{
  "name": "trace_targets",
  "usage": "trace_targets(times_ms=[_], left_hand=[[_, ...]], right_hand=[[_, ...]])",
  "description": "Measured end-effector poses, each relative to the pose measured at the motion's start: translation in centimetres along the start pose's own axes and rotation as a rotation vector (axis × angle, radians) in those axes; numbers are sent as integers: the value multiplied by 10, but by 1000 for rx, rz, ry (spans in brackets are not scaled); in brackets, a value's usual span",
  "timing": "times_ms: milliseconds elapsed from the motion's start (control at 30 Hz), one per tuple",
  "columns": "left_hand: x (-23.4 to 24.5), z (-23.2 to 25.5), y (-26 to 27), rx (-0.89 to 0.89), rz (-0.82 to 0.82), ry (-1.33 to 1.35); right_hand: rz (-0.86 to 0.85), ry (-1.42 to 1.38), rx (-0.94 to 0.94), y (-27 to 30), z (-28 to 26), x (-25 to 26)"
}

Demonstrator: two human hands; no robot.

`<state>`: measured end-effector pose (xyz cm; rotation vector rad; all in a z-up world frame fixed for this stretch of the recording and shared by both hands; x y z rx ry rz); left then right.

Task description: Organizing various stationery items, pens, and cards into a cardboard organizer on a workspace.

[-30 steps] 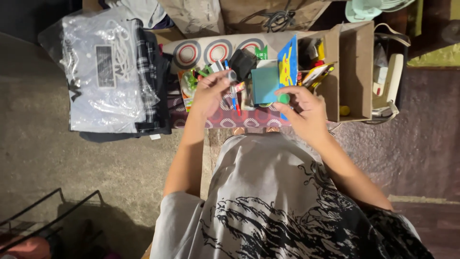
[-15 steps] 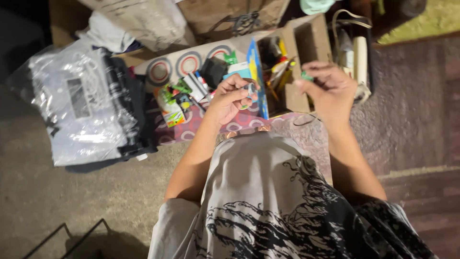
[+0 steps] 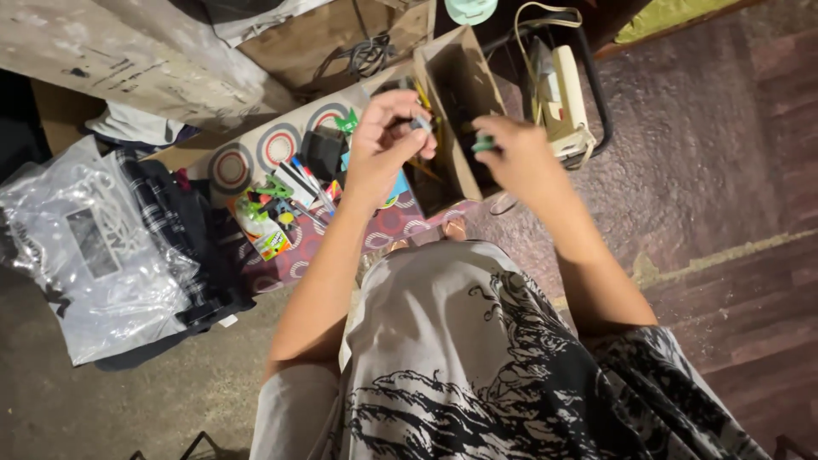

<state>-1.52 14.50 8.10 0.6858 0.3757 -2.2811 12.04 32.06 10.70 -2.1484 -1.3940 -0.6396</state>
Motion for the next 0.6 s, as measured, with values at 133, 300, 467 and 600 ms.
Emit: trace_targets(times_ms=[133, 300, 467, 600], left_hand=[[-15, -8, -16, 20, -110, -193], [-43, -5, -21, -142, -185, -501], [-49, 0, -24, -227, -127, -755], [-52, -6, -28, -266, -142, -797]], right_hand=[[-109, 104, 168, 0, 23, -26], [-326, 579, 78, -7, 55, -53], [-209, 415, 143, -11, 15, 2], [-16, 98, 72, -7, -14, 58]])
Point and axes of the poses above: each hand's wrist, its own y-axis away from the middle knuckle, its own x-axis out of the back of the hand, z = x × y, the point moved 3 cm from there along -y, towards the middle knuckle, and after that the axes turned 3 degrees about -x, right-handed, at the moved point
